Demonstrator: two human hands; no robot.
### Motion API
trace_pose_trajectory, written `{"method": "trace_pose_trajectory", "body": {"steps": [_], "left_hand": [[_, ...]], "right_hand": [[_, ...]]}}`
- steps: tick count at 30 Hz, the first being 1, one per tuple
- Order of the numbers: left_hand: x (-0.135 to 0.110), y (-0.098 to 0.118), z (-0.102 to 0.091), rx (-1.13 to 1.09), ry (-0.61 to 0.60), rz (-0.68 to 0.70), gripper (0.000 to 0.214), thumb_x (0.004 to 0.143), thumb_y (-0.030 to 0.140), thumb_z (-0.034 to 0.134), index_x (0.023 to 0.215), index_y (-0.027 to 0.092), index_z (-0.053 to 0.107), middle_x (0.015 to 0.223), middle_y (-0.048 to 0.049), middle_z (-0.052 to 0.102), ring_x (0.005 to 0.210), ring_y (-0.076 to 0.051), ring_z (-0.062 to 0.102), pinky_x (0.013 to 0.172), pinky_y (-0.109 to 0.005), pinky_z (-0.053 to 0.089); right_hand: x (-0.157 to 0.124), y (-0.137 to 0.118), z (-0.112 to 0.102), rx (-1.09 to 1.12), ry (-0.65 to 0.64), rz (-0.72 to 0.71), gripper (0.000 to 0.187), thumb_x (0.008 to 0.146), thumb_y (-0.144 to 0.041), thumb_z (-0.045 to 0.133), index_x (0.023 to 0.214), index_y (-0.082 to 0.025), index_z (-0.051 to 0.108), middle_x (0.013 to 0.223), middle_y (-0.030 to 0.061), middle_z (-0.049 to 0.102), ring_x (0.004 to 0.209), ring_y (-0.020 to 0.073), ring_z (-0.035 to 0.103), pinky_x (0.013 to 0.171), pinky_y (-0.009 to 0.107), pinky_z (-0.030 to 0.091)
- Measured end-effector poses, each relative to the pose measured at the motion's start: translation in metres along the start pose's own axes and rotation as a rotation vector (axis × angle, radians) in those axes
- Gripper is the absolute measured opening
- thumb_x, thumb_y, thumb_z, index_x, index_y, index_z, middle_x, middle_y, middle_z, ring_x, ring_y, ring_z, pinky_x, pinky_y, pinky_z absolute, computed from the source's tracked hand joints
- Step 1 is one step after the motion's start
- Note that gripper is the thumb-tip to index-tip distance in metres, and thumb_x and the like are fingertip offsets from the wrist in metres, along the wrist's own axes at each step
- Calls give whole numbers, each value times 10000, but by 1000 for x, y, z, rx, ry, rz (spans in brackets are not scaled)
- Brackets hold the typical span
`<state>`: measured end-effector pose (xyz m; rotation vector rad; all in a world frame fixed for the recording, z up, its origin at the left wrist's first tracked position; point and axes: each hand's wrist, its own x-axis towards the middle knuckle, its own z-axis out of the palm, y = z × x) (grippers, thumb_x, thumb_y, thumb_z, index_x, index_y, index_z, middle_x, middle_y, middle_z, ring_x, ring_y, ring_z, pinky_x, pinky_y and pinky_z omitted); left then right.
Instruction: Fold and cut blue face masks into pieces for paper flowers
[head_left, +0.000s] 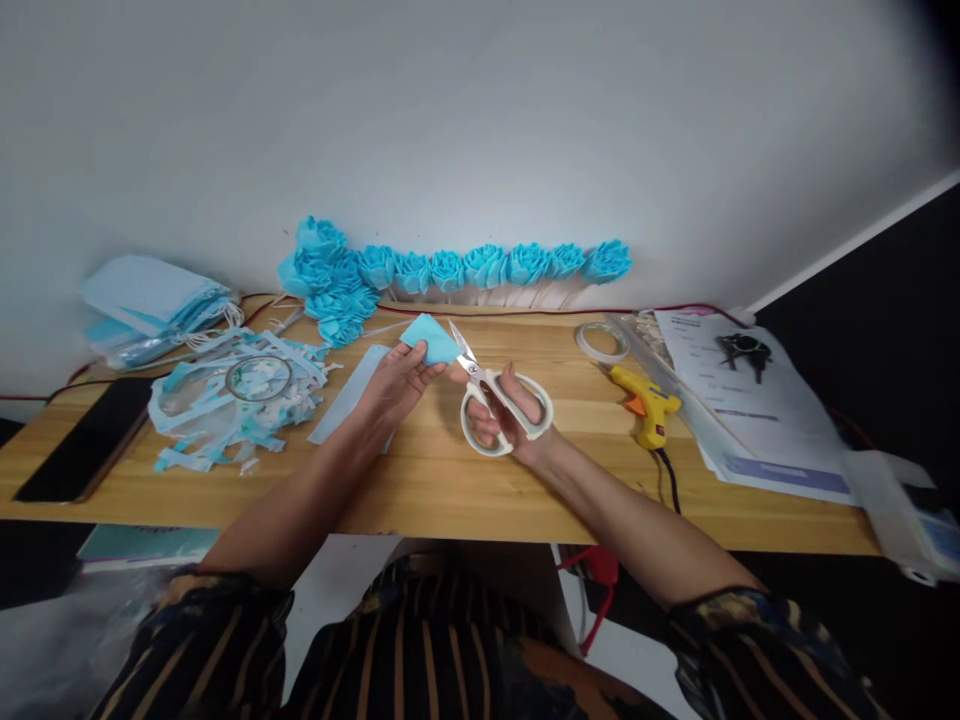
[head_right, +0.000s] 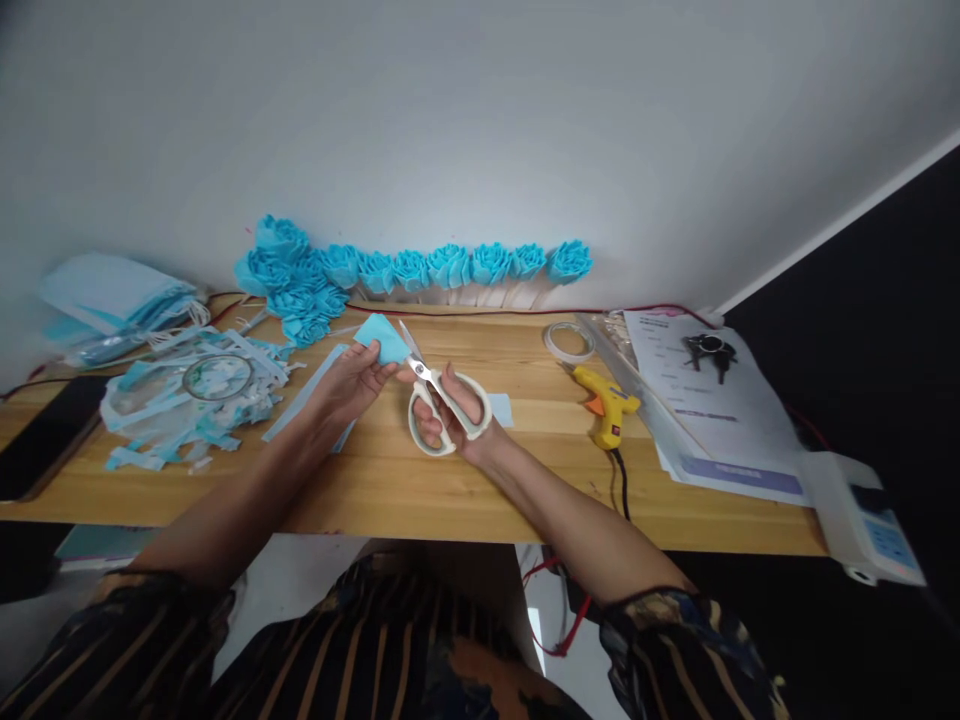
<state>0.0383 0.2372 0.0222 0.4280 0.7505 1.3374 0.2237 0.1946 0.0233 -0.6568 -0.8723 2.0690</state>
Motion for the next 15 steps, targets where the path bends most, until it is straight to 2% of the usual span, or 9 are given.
{"method": "trace_pose_trajectory", "body": {"steps": [4,9,13,15], "left_hand": [[1,-2,-1,41,-10,15,145,923,52,695,815,142,659,757,15,743,658,-77,716,680,-162,605],[1,-3,0,50,27,13,187,936,37,659,793,157,637,754,20,742,670,-75,716,679,-151,598],[1,-3,-2,38,-4,6,105,916,63,711,909,166,687,727,35,732,658,-78,723,663,-142,599],[1,-3,-3,28,-29,10,143,904,79,740,1006,174,709,720,42,736,660,-79,734,657,-132,597]], "right_hand": [[0,4,-8,48,-21,10,580,942,-723,610,1069,-170,730,569,-66,503,404,64,344,382,191,381],[-1,2,-3,59,-34,32,535,949,-692,633,986,-165,713,561,-68,508,400,59,354,369,177,368],[1,3,-1,39,-37,32,515,954,-681,635,964,-171,703,551,-78,501,390,54,342,362,172,344],[2,6,-2,29,-32,17,513,939,-682,657,957,-171,705,544,-83,491,385,53,335,362,174,341]]}}
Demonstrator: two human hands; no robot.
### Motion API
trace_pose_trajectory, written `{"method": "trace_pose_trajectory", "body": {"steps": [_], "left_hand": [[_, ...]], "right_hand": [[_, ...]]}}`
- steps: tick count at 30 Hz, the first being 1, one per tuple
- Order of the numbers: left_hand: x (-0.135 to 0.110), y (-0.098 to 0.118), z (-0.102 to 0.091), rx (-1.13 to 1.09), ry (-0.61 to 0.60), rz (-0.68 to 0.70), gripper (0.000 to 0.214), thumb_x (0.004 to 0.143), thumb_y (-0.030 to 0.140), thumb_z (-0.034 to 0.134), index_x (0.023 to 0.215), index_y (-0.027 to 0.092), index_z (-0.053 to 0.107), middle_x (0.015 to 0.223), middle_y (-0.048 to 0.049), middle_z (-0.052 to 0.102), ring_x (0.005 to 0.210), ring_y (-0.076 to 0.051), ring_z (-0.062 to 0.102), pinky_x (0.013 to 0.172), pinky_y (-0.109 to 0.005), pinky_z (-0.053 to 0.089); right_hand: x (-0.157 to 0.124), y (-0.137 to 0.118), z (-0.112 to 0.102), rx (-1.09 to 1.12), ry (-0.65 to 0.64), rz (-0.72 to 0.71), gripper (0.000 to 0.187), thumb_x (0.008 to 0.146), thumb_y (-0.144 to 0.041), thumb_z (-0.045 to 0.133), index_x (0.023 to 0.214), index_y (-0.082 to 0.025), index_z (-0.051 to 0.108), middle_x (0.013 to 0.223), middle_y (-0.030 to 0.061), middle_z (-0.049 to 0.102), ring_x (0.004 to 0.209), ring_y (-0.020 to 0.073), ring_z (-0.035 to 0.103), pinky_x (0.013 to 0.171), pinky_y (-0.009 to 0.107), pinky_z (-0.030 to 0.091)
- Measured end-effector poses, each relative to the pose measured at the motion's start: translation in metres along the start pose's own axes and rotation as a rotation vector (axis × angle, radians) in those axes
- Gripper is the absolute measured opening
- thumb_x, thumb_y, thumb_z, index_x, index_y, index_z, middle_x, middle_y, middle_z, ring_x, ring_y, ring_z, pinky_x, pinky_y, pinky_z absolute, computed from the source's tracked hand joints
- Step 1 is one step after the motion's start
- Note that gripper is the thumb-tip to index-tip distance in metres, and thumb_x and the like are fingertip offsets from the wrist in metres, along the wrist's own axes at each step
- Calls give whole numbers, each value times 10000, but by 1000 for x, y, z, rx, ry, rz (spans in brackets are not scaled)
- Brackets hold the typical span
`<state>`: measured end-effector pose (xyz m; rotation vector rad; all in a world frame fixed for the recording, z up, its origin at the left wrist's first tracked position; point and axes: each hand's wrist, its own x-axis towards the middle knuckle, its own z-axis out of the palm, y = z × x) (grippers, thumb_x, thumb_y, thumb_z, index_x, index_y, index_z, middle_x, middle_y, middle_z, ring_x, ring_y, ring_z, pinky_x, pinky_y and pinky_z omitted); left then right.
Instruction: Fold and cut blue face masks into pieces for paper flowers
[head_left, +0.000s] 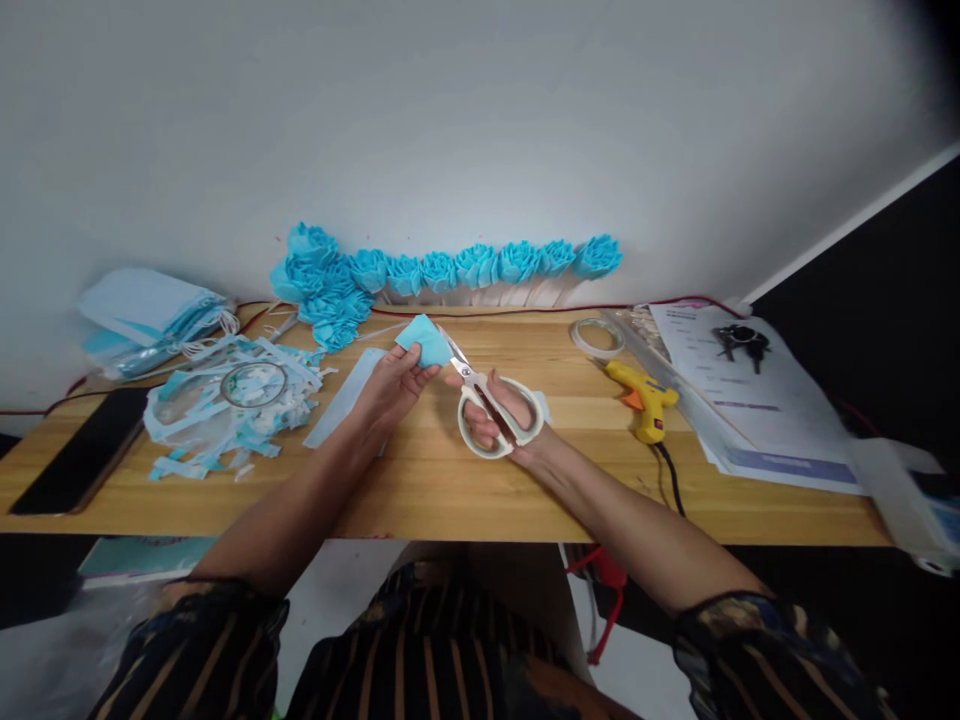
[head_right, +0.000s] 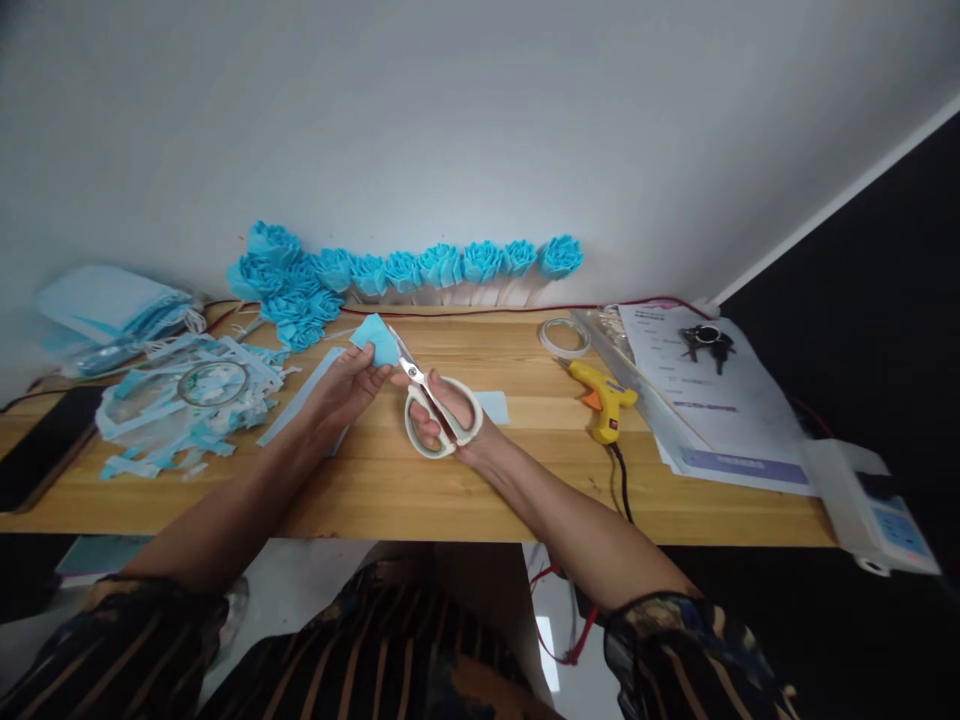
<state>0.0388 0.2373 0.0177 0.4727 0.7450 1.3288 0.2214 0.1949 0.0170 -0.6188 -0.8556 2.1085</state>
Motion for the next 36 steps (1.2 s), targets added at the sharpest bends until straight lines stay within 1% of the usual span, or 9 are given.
{"method": "trace_pose_trajectory", "body": {"steps": [3,6,12,16,21,25,28,32,36], "left_hand": [[0,0,0,-14,-2,-6,179,919,93,735,1074,179,718,761,28,771,655,-78,740,650,-133,596],[0,1,1,-32,-9,-16,27,961,142,701,961,155,724,765,-4,784,646,-89,739,652,-161,603],[-3,6,7,-54,14,-89,227,963,71,646,757,160,673,678,16,743,615,-82,705,648,-175,553],[-4,9,8,-60,-5,-98,224,922,38,690,736,155,645,686,23,736,594,-74,687,608,-182,521],[-4,9,8,-34,-61,-40,213,919,46,698,737,142,641,677,25,728,584,-68,682,603,-183,527],[-4,9,8,-19,-82,-17,215,846,80,795,722,145,631,667,34,724,584,-71,679,599,-183,523],[-3,10,8,-23,-64,1,212,834,75,799,721,145,633,651,40,714,582,-69,675,595,-185,515],[-2,12,8,11,-65,28,248,814,76,827,707,151,616,639,53,704,577,-63,665,588,-185,502],[-3,13,8,44,-103,44,243,791,135,875,747,151,637,682,45,730,623,-75,688,646,-203,530]], "right_hand": [[1,3,-2,-15,10,-1,491,929,-664,681,973,-177,718,551,-83,485,388,55,342,366,177,341],[0,5,-4,-38,-5,-12,482,906,-652,716,1011,-182,732,562,-79,490,398,62,345,370,184,345],[-1,7,-8,-72,-91,-36,619,714,-698,867,1022,-177,737,578,-92,489,412,47,306,410,190,411],[-1,9,-8,-121,-116,-82,595,776,-725,803,1037,-193,746,601,-87,505,431,51,333,508,224,510],[-3,7,-5,-139,-171,-130,592,833,-752,727,1061,-207,763,667,-36,585,530,103,453,611,301,581],[-2,6,-7,-155,-194,-138,613,850,-758,702,1098,-200,760,686,-30,592,554,109,456,671,344,608],[0,8,-11,-172,-178,-130,627,864,-759,685,1116,-190,758,685,-29,588,554,110,455,691,362,618],[1,9,-12,-183,-190,-124,612,882,-744,676,1146,-197,757,689,-31,589,557,109,463,704,357,621],[1,7,-11,-185,-199,-117,633,880,-755,669,1155,-191,755,680,-34,571,567,112,473,702,352,622]]}}
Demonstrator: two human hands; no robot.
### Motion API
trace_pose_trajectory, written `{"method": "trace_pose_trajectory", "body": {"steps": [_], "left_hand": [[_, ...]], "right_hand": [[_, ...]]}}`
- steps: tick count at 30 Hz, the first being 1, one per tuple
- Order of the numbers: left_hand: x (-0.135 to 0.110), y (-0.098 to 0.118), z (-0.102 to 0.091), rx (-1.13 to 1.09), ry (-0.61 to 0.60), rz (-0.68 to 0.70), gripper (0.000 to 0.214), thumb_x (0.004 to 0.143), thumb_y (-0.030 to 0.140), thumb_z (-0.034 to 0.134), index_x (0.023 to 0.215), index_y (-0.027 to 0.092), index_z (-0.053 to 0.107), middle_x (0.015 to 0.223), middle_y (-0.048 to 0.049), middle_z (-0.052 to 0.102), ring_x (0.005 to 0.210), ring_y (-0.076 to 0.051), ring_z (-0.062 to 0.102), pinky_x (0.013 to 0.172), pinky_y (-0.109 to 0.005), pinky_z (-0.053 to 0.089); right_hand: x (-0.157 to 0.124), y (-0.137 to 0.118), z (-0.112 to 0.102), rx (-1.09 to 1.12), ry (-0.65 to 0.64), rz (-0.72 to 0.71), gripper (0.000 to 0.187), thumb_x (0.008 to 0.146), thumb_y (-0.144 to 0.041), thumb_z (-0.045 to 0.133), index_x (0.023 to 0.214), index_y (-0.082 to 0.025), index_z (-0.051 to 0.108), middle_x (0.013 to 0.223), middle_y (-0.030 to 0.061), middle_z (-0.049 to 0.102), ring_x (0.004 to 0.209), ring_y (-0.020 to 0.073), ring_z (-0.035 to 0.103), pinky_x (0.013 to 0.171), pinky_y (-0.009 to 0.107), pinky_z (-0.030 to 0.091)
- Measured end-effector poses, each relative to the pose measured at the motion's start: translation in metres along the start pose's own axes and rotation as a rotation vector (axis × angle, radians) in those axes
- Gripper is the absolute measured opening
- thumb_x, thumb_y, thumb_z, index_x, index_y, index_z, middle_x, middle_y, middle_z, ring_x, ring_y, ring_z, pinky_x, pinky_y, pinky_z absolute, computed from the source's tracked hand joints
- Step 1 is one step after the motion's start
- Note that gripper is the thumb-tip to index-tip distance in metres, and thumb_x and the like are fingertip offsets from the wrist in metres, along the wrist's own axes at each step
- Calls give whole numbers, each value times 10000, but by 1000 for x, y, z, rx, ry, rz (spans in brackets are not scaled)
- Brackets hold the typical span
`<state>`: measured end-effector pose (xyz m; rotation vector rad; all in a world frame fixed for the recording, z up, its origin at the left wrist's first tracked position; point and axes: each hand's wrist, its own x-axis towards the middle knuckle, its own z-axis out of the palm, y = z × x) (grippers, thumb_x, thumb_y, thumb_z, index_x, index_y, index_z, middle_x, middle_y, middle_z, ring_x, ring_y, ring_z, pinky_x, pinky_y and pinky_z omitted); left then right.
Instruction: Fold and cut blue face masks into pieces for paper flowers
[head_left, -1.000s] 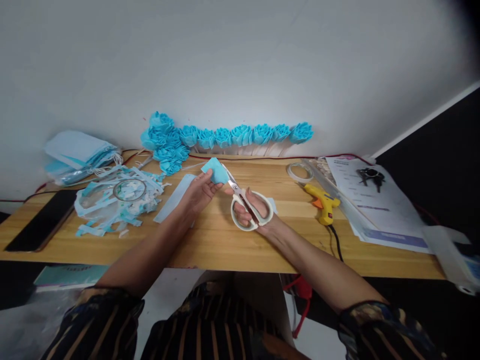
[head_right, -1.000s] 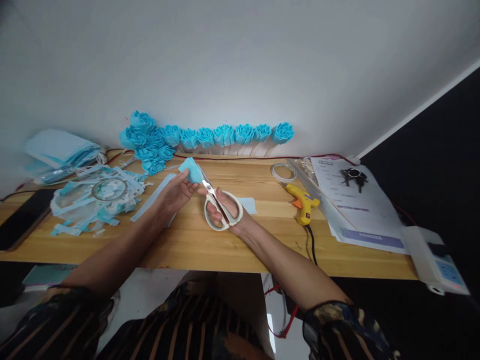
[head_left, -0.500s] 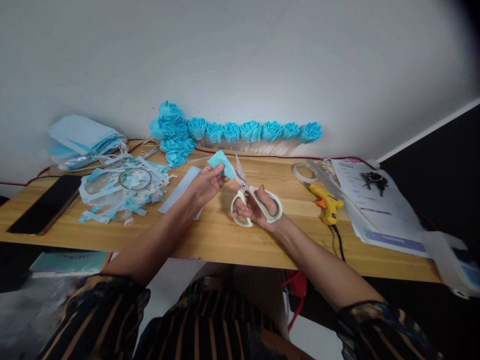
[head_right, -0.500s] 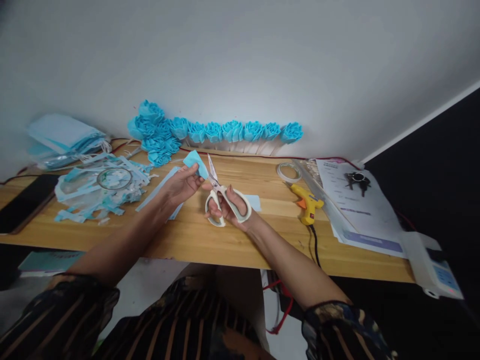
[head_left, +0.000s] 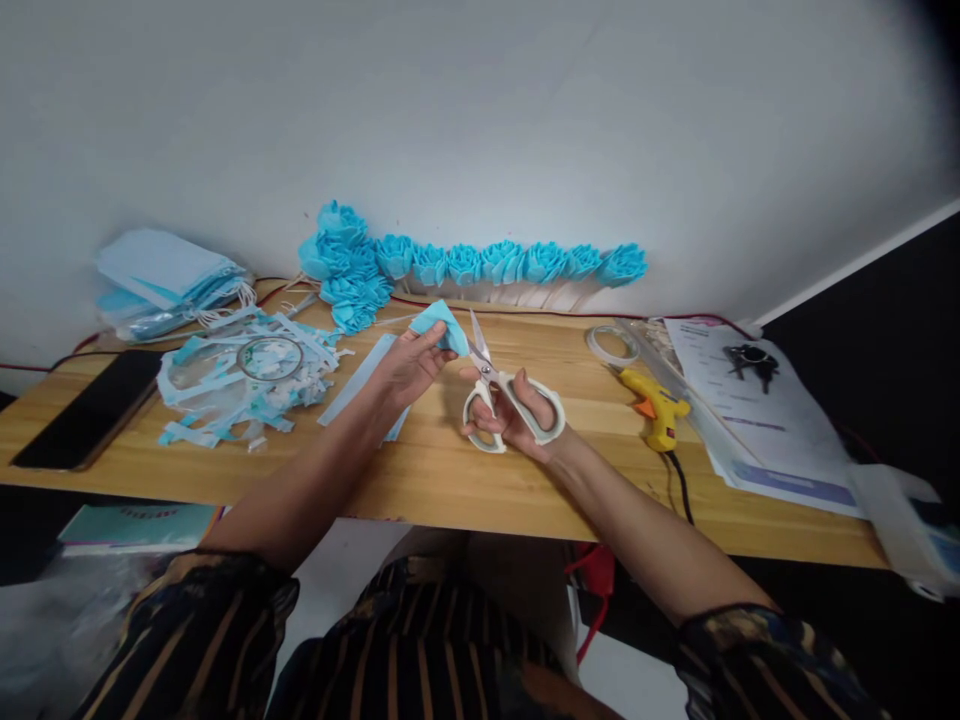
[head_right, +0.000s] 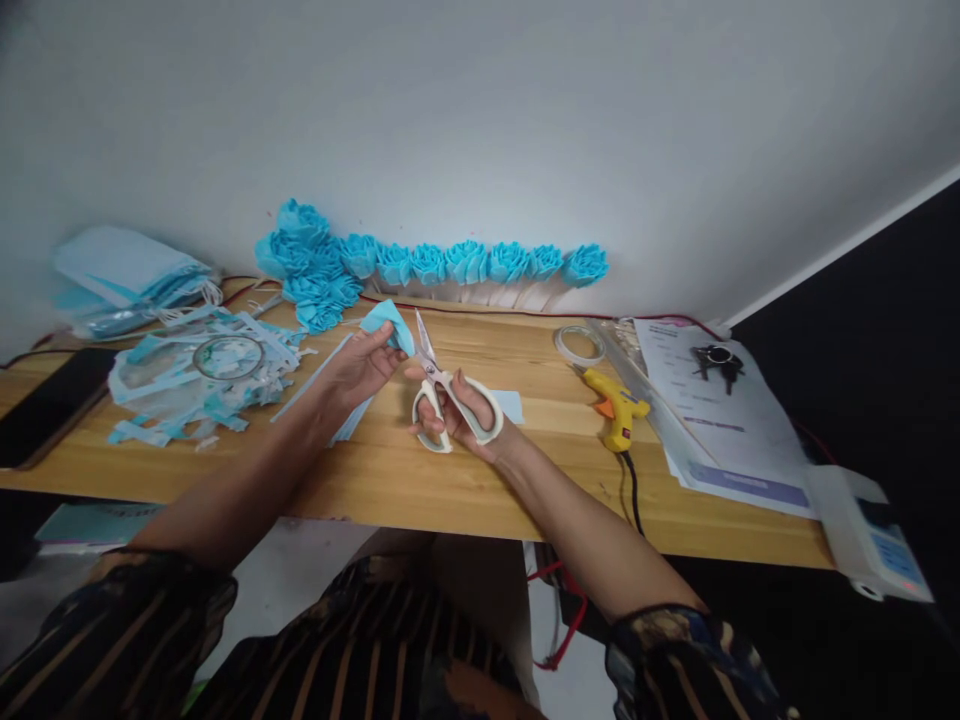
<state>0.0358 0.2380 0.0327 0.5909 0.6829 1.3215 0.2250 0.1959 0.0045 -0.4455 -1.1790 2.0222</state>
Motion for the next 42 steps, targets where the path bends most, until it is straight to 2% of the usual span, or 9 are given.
{"method": "trace_pose_trajectory", "body": {"steps": [9,18,24,35,42], "left_hand": [[2,-3,-3,17,24,-8,224,805,155,869,745,145,654,674,37,707,621,-85,662,624,-219,486],[1,0,-3,36,-2,12,219,788,181,890,743,145,679,672,40,718,628,-83,672,655,-217,527],[3,-2,-7,89,-29,3,216,796,206,892,767,137,689,734,2,747,681,-98,695,661,-212,533],[4,-2,-8,70,-15,27,249,763,214,914,761,149,674,668,36,700,612,-85,652,597,-199,508],[6,-1,-9,61,3,25,241,782,213,901,768,154,668,681,36,711,619,-84,663,612,-199,509]], "right_hand": [[-1,1,-1,-2,-2,-1,609,867,-743,696,1153,-209,753,716,-31,586,578,105,477,711,342,621],[0,1,2,-24,-19,-1,629,865,-753,689,1176,-210,755,710,-33,573,574,107,474,762,371,626],[-2,2,1,-41,-18,2,632,885,-744,672,1224,-215,742,704,-37,563,587,110,487,772,358,620],[-3,-1,1,-48,-65,-5,636,916,-737,637,1266,-212,718,729,-37,580,598,103,483,808,365,628],[-3,-1,1,-46,-26,16,639,880,-744,676,1214,-202,735,712,-39,582,589,104,486,804,387,640]]}}
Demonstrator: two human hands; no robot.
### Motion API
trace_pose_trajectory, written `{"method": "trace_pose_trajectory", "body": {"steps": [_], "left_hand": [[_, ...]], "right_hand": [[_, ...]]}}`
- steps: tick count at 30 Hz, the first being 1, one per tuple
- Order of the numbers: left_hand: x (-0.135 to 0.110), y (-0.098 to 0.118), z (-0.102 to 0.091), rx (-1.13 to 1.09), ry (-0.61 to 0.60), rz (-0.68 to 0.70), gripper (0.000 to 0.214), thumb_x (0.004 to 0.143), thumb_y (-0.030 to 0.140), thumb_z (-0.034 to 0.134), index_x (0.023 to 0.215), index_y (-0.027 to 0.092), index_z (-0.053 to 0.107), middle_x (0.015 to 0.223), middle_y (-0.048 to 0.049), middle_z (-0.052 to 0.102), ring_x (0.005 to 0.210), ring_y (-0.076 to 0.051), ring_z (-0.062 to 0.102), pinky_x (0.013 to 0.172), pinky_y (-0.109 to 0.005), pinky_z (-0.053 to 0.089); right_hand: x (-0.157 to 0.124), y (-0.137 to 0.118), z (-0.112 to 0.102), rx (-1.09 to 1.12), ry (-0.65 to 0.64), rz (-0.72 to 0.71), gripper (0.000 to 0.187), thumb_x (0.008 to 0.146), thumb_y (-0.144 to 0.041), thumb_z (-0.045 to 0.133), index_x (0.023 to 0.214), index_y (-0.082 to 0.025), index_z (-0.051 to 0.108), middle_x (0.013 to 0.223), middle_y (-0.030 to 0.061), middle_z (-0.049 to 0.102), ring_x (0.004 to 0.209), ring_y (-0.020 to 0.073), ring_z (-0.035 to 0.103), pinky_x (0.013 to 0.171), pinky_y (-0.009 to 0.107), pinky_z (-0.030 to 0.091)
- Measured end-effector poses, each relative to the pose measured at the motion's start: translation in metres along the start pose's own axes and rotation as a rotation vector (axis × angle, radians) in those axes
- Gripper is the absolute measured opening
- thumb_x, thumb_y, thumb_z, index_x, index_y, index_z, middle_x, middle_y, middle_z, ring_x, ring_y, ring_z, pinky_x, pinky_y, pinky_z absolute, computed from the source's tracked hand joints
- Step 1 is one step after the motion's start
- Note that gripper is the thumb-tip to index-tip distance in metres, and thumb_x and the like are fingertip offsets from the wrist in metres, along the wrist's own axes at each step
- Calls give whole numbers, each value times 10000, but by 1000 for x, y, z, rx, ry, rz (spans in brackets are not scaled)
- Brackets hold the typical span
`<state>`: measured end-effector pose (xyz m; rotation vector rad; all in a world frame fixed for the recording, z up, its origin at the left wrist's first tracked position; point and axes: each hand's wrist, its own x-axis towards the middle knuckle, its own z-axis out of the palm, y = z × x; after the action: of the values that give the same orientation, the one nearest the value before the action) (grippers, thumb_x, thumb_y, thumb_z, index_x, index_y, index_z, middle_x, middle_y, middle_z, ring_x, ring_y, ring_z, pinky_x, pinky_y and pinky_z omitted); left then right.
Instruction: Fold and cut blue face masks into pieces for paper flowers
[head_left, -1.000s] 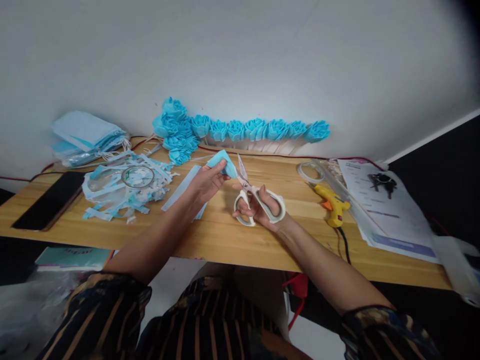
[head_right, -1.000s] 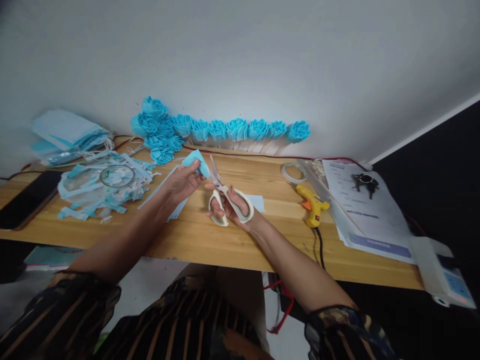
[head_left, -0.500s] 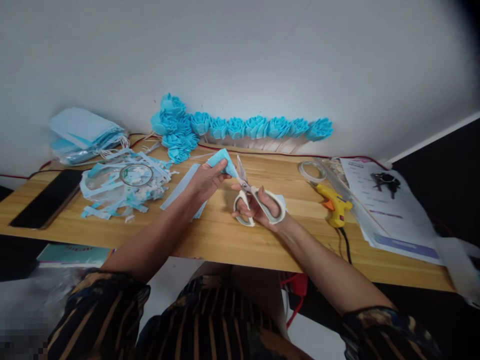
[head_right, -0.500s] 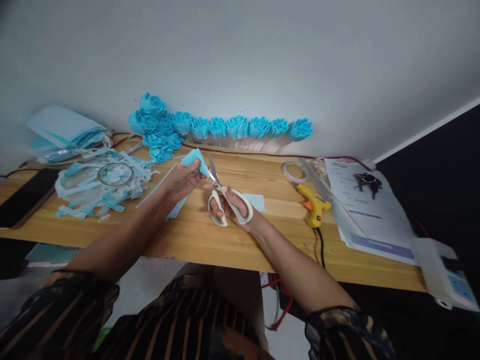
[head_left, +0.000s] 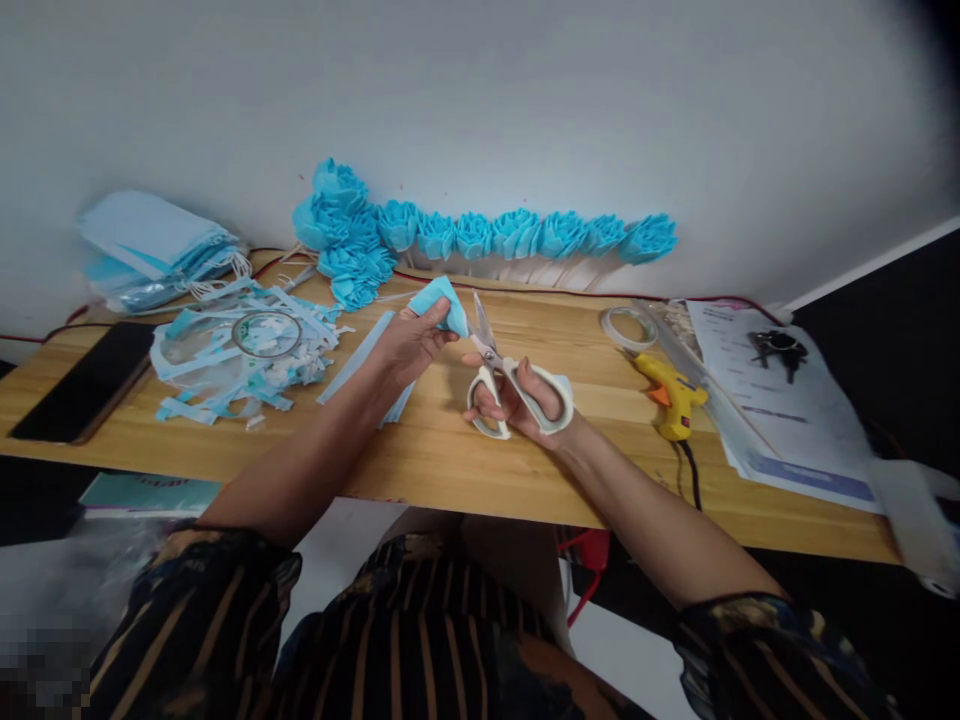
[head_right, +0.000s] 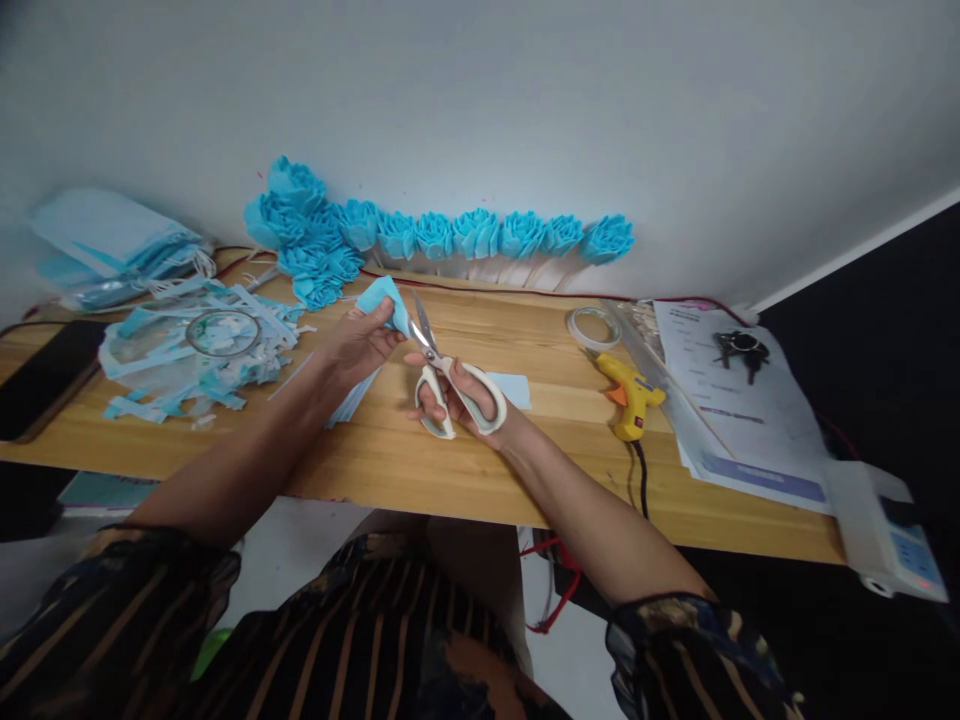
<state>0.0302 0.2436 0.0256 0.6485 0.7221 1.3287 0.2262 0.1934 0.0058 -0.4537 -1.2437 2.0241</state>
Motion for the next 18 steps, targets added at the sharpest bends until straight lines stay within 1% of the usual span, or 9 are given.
{"method": "trace_pose_trajectory", "body": {"steps": [8,15,18], "left_hand": [[-3,4,4,0,18,-8,284,767,202,915,735,148,638,638,49,693,579,-71,650,594,-194,518],[-5,1,7,33,-23,1,234,767,171,905,745,138,674,655,36,697,595,-83,650,583,-198,506],[-7,-3,7,63,-45,-16,236,765,188,912,728,129,686,666,18,707,602,-94,660,602,-210,527]], "right_hand": [[0,5,-3,28,-39,-17,592,931,-696,653,1243,-197,724,734,-40,588,590,93,491,833,384,640],[1,2,-1,-16,4,-17,605,894,-743,661,1142,-197,741,683,-39,574,599,112,496,844,392,639],[1,1,-2,-5,8,-19,613,881,-752,670,1139,-200,733,695,-38,588,592,110,496,846,404,644]]}}
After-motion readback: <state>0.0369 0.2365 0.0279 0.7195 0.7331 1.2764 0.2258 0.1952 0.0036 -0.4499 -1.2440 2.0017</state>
